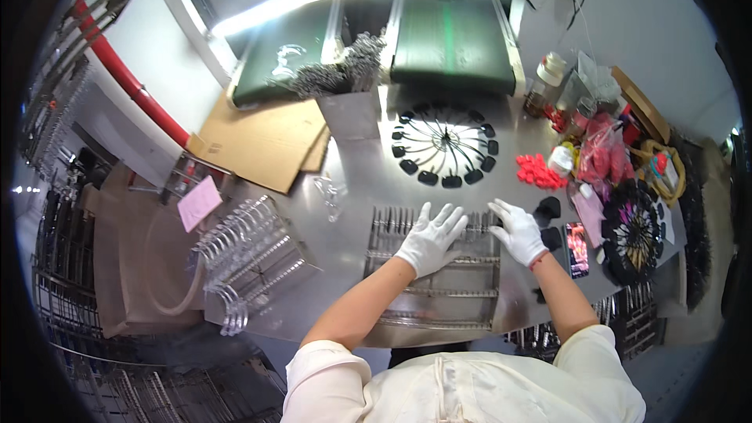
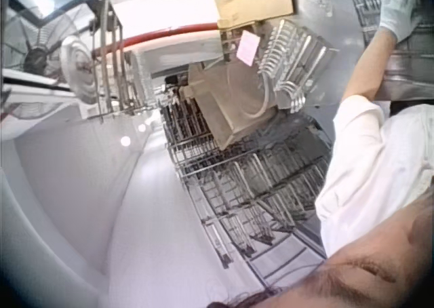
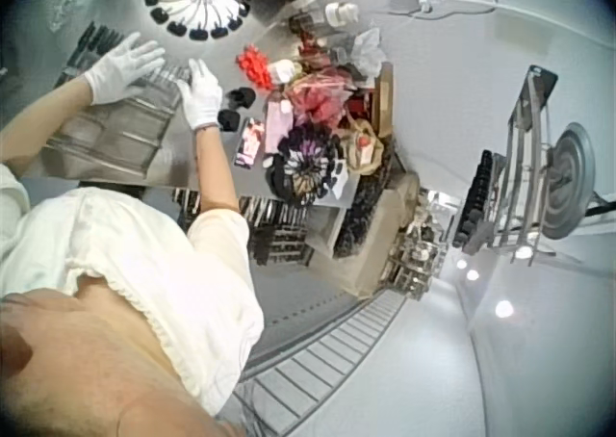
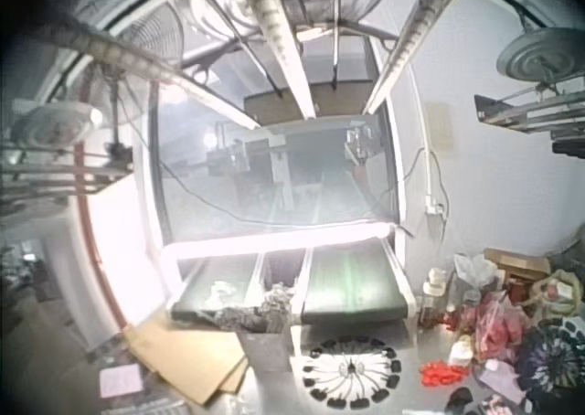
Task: The person assembles black decorative components onto metal racks by hand. They repeatedly pick up individual black pieces, attach them to the rack slots, and occasionally lift the rack to inspect the arrangement.
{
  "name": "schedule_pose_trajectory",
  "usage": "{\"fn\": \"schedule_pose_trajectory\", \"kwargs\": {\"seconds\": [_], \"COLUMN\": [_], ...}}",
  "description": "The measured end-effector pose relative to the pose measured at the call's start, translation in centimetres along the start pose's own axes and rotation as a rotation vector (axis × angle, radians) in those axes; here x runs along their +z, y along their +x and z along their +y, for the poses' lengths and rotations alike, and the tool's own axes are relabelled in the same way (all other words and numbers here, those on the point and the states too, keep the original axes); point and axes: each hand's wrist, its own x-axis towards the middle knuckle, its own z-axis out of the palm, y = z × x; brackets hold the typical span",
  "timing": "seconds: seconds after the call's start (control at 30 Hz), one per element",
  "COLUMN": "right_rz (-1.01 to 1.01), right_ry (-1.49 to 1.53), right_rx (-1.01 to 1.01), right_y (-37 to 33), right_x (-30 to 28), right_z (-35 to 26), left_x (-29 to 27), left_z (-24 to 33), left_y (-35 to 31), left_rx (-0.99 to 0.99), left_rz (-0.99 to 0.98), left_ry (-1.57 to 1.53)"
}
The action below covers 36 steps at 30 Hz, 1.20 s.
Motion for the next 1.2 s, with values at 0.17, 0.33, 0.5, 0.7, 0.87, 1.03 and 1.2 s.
{"fn": "schedule_pose_trajectory", "kwargs": {"seconds": [0.17,0.33,0.5,0.7,0.87,1.03,1.2], "right_rz": [-0.148,0.101,-0.621,-0.332,-0.437,-0.521,-0.686], "right_ry": [-0.261,-0.016,0.178,0.120,0.119,0.136,0.154], "right_rx": [0.032,0.007,0.019,0.065,0.132,0.236,0.321], "right_y": [0.1,-3.3,-10.8,-5.5,-5.8,-8.2,-9.1], "right_x": [-2.6,-3.5,0.0,-4.6,-5.3,-4.0,-3.9], "right_z": [-4.4,-10.7,-18.0,-18.2,-18.9,-20.2,-21.5], "left_x": [-5.1,-9.1,-20.0,-22.5,-24.8,-31.3,-29.9], "left_z": [-6.5,-20.1,-28.1,-38.6,-35.3,-27.1,-10.9], "left_y": [-7.7,-10.7,0.8,-1.5,-2.0,-5.4,-12.1], "left_rx": [-0.277,-0.830,-0.941,-0.835,-0.908,-0.612,-0.516], "left_rz": [-0.053,0.652,1.261,0.729,0.600,1.454,1.708], "left_ry": [0.131,0.105,-0.550,0.427,0.512,-0.447,-0.164]}}
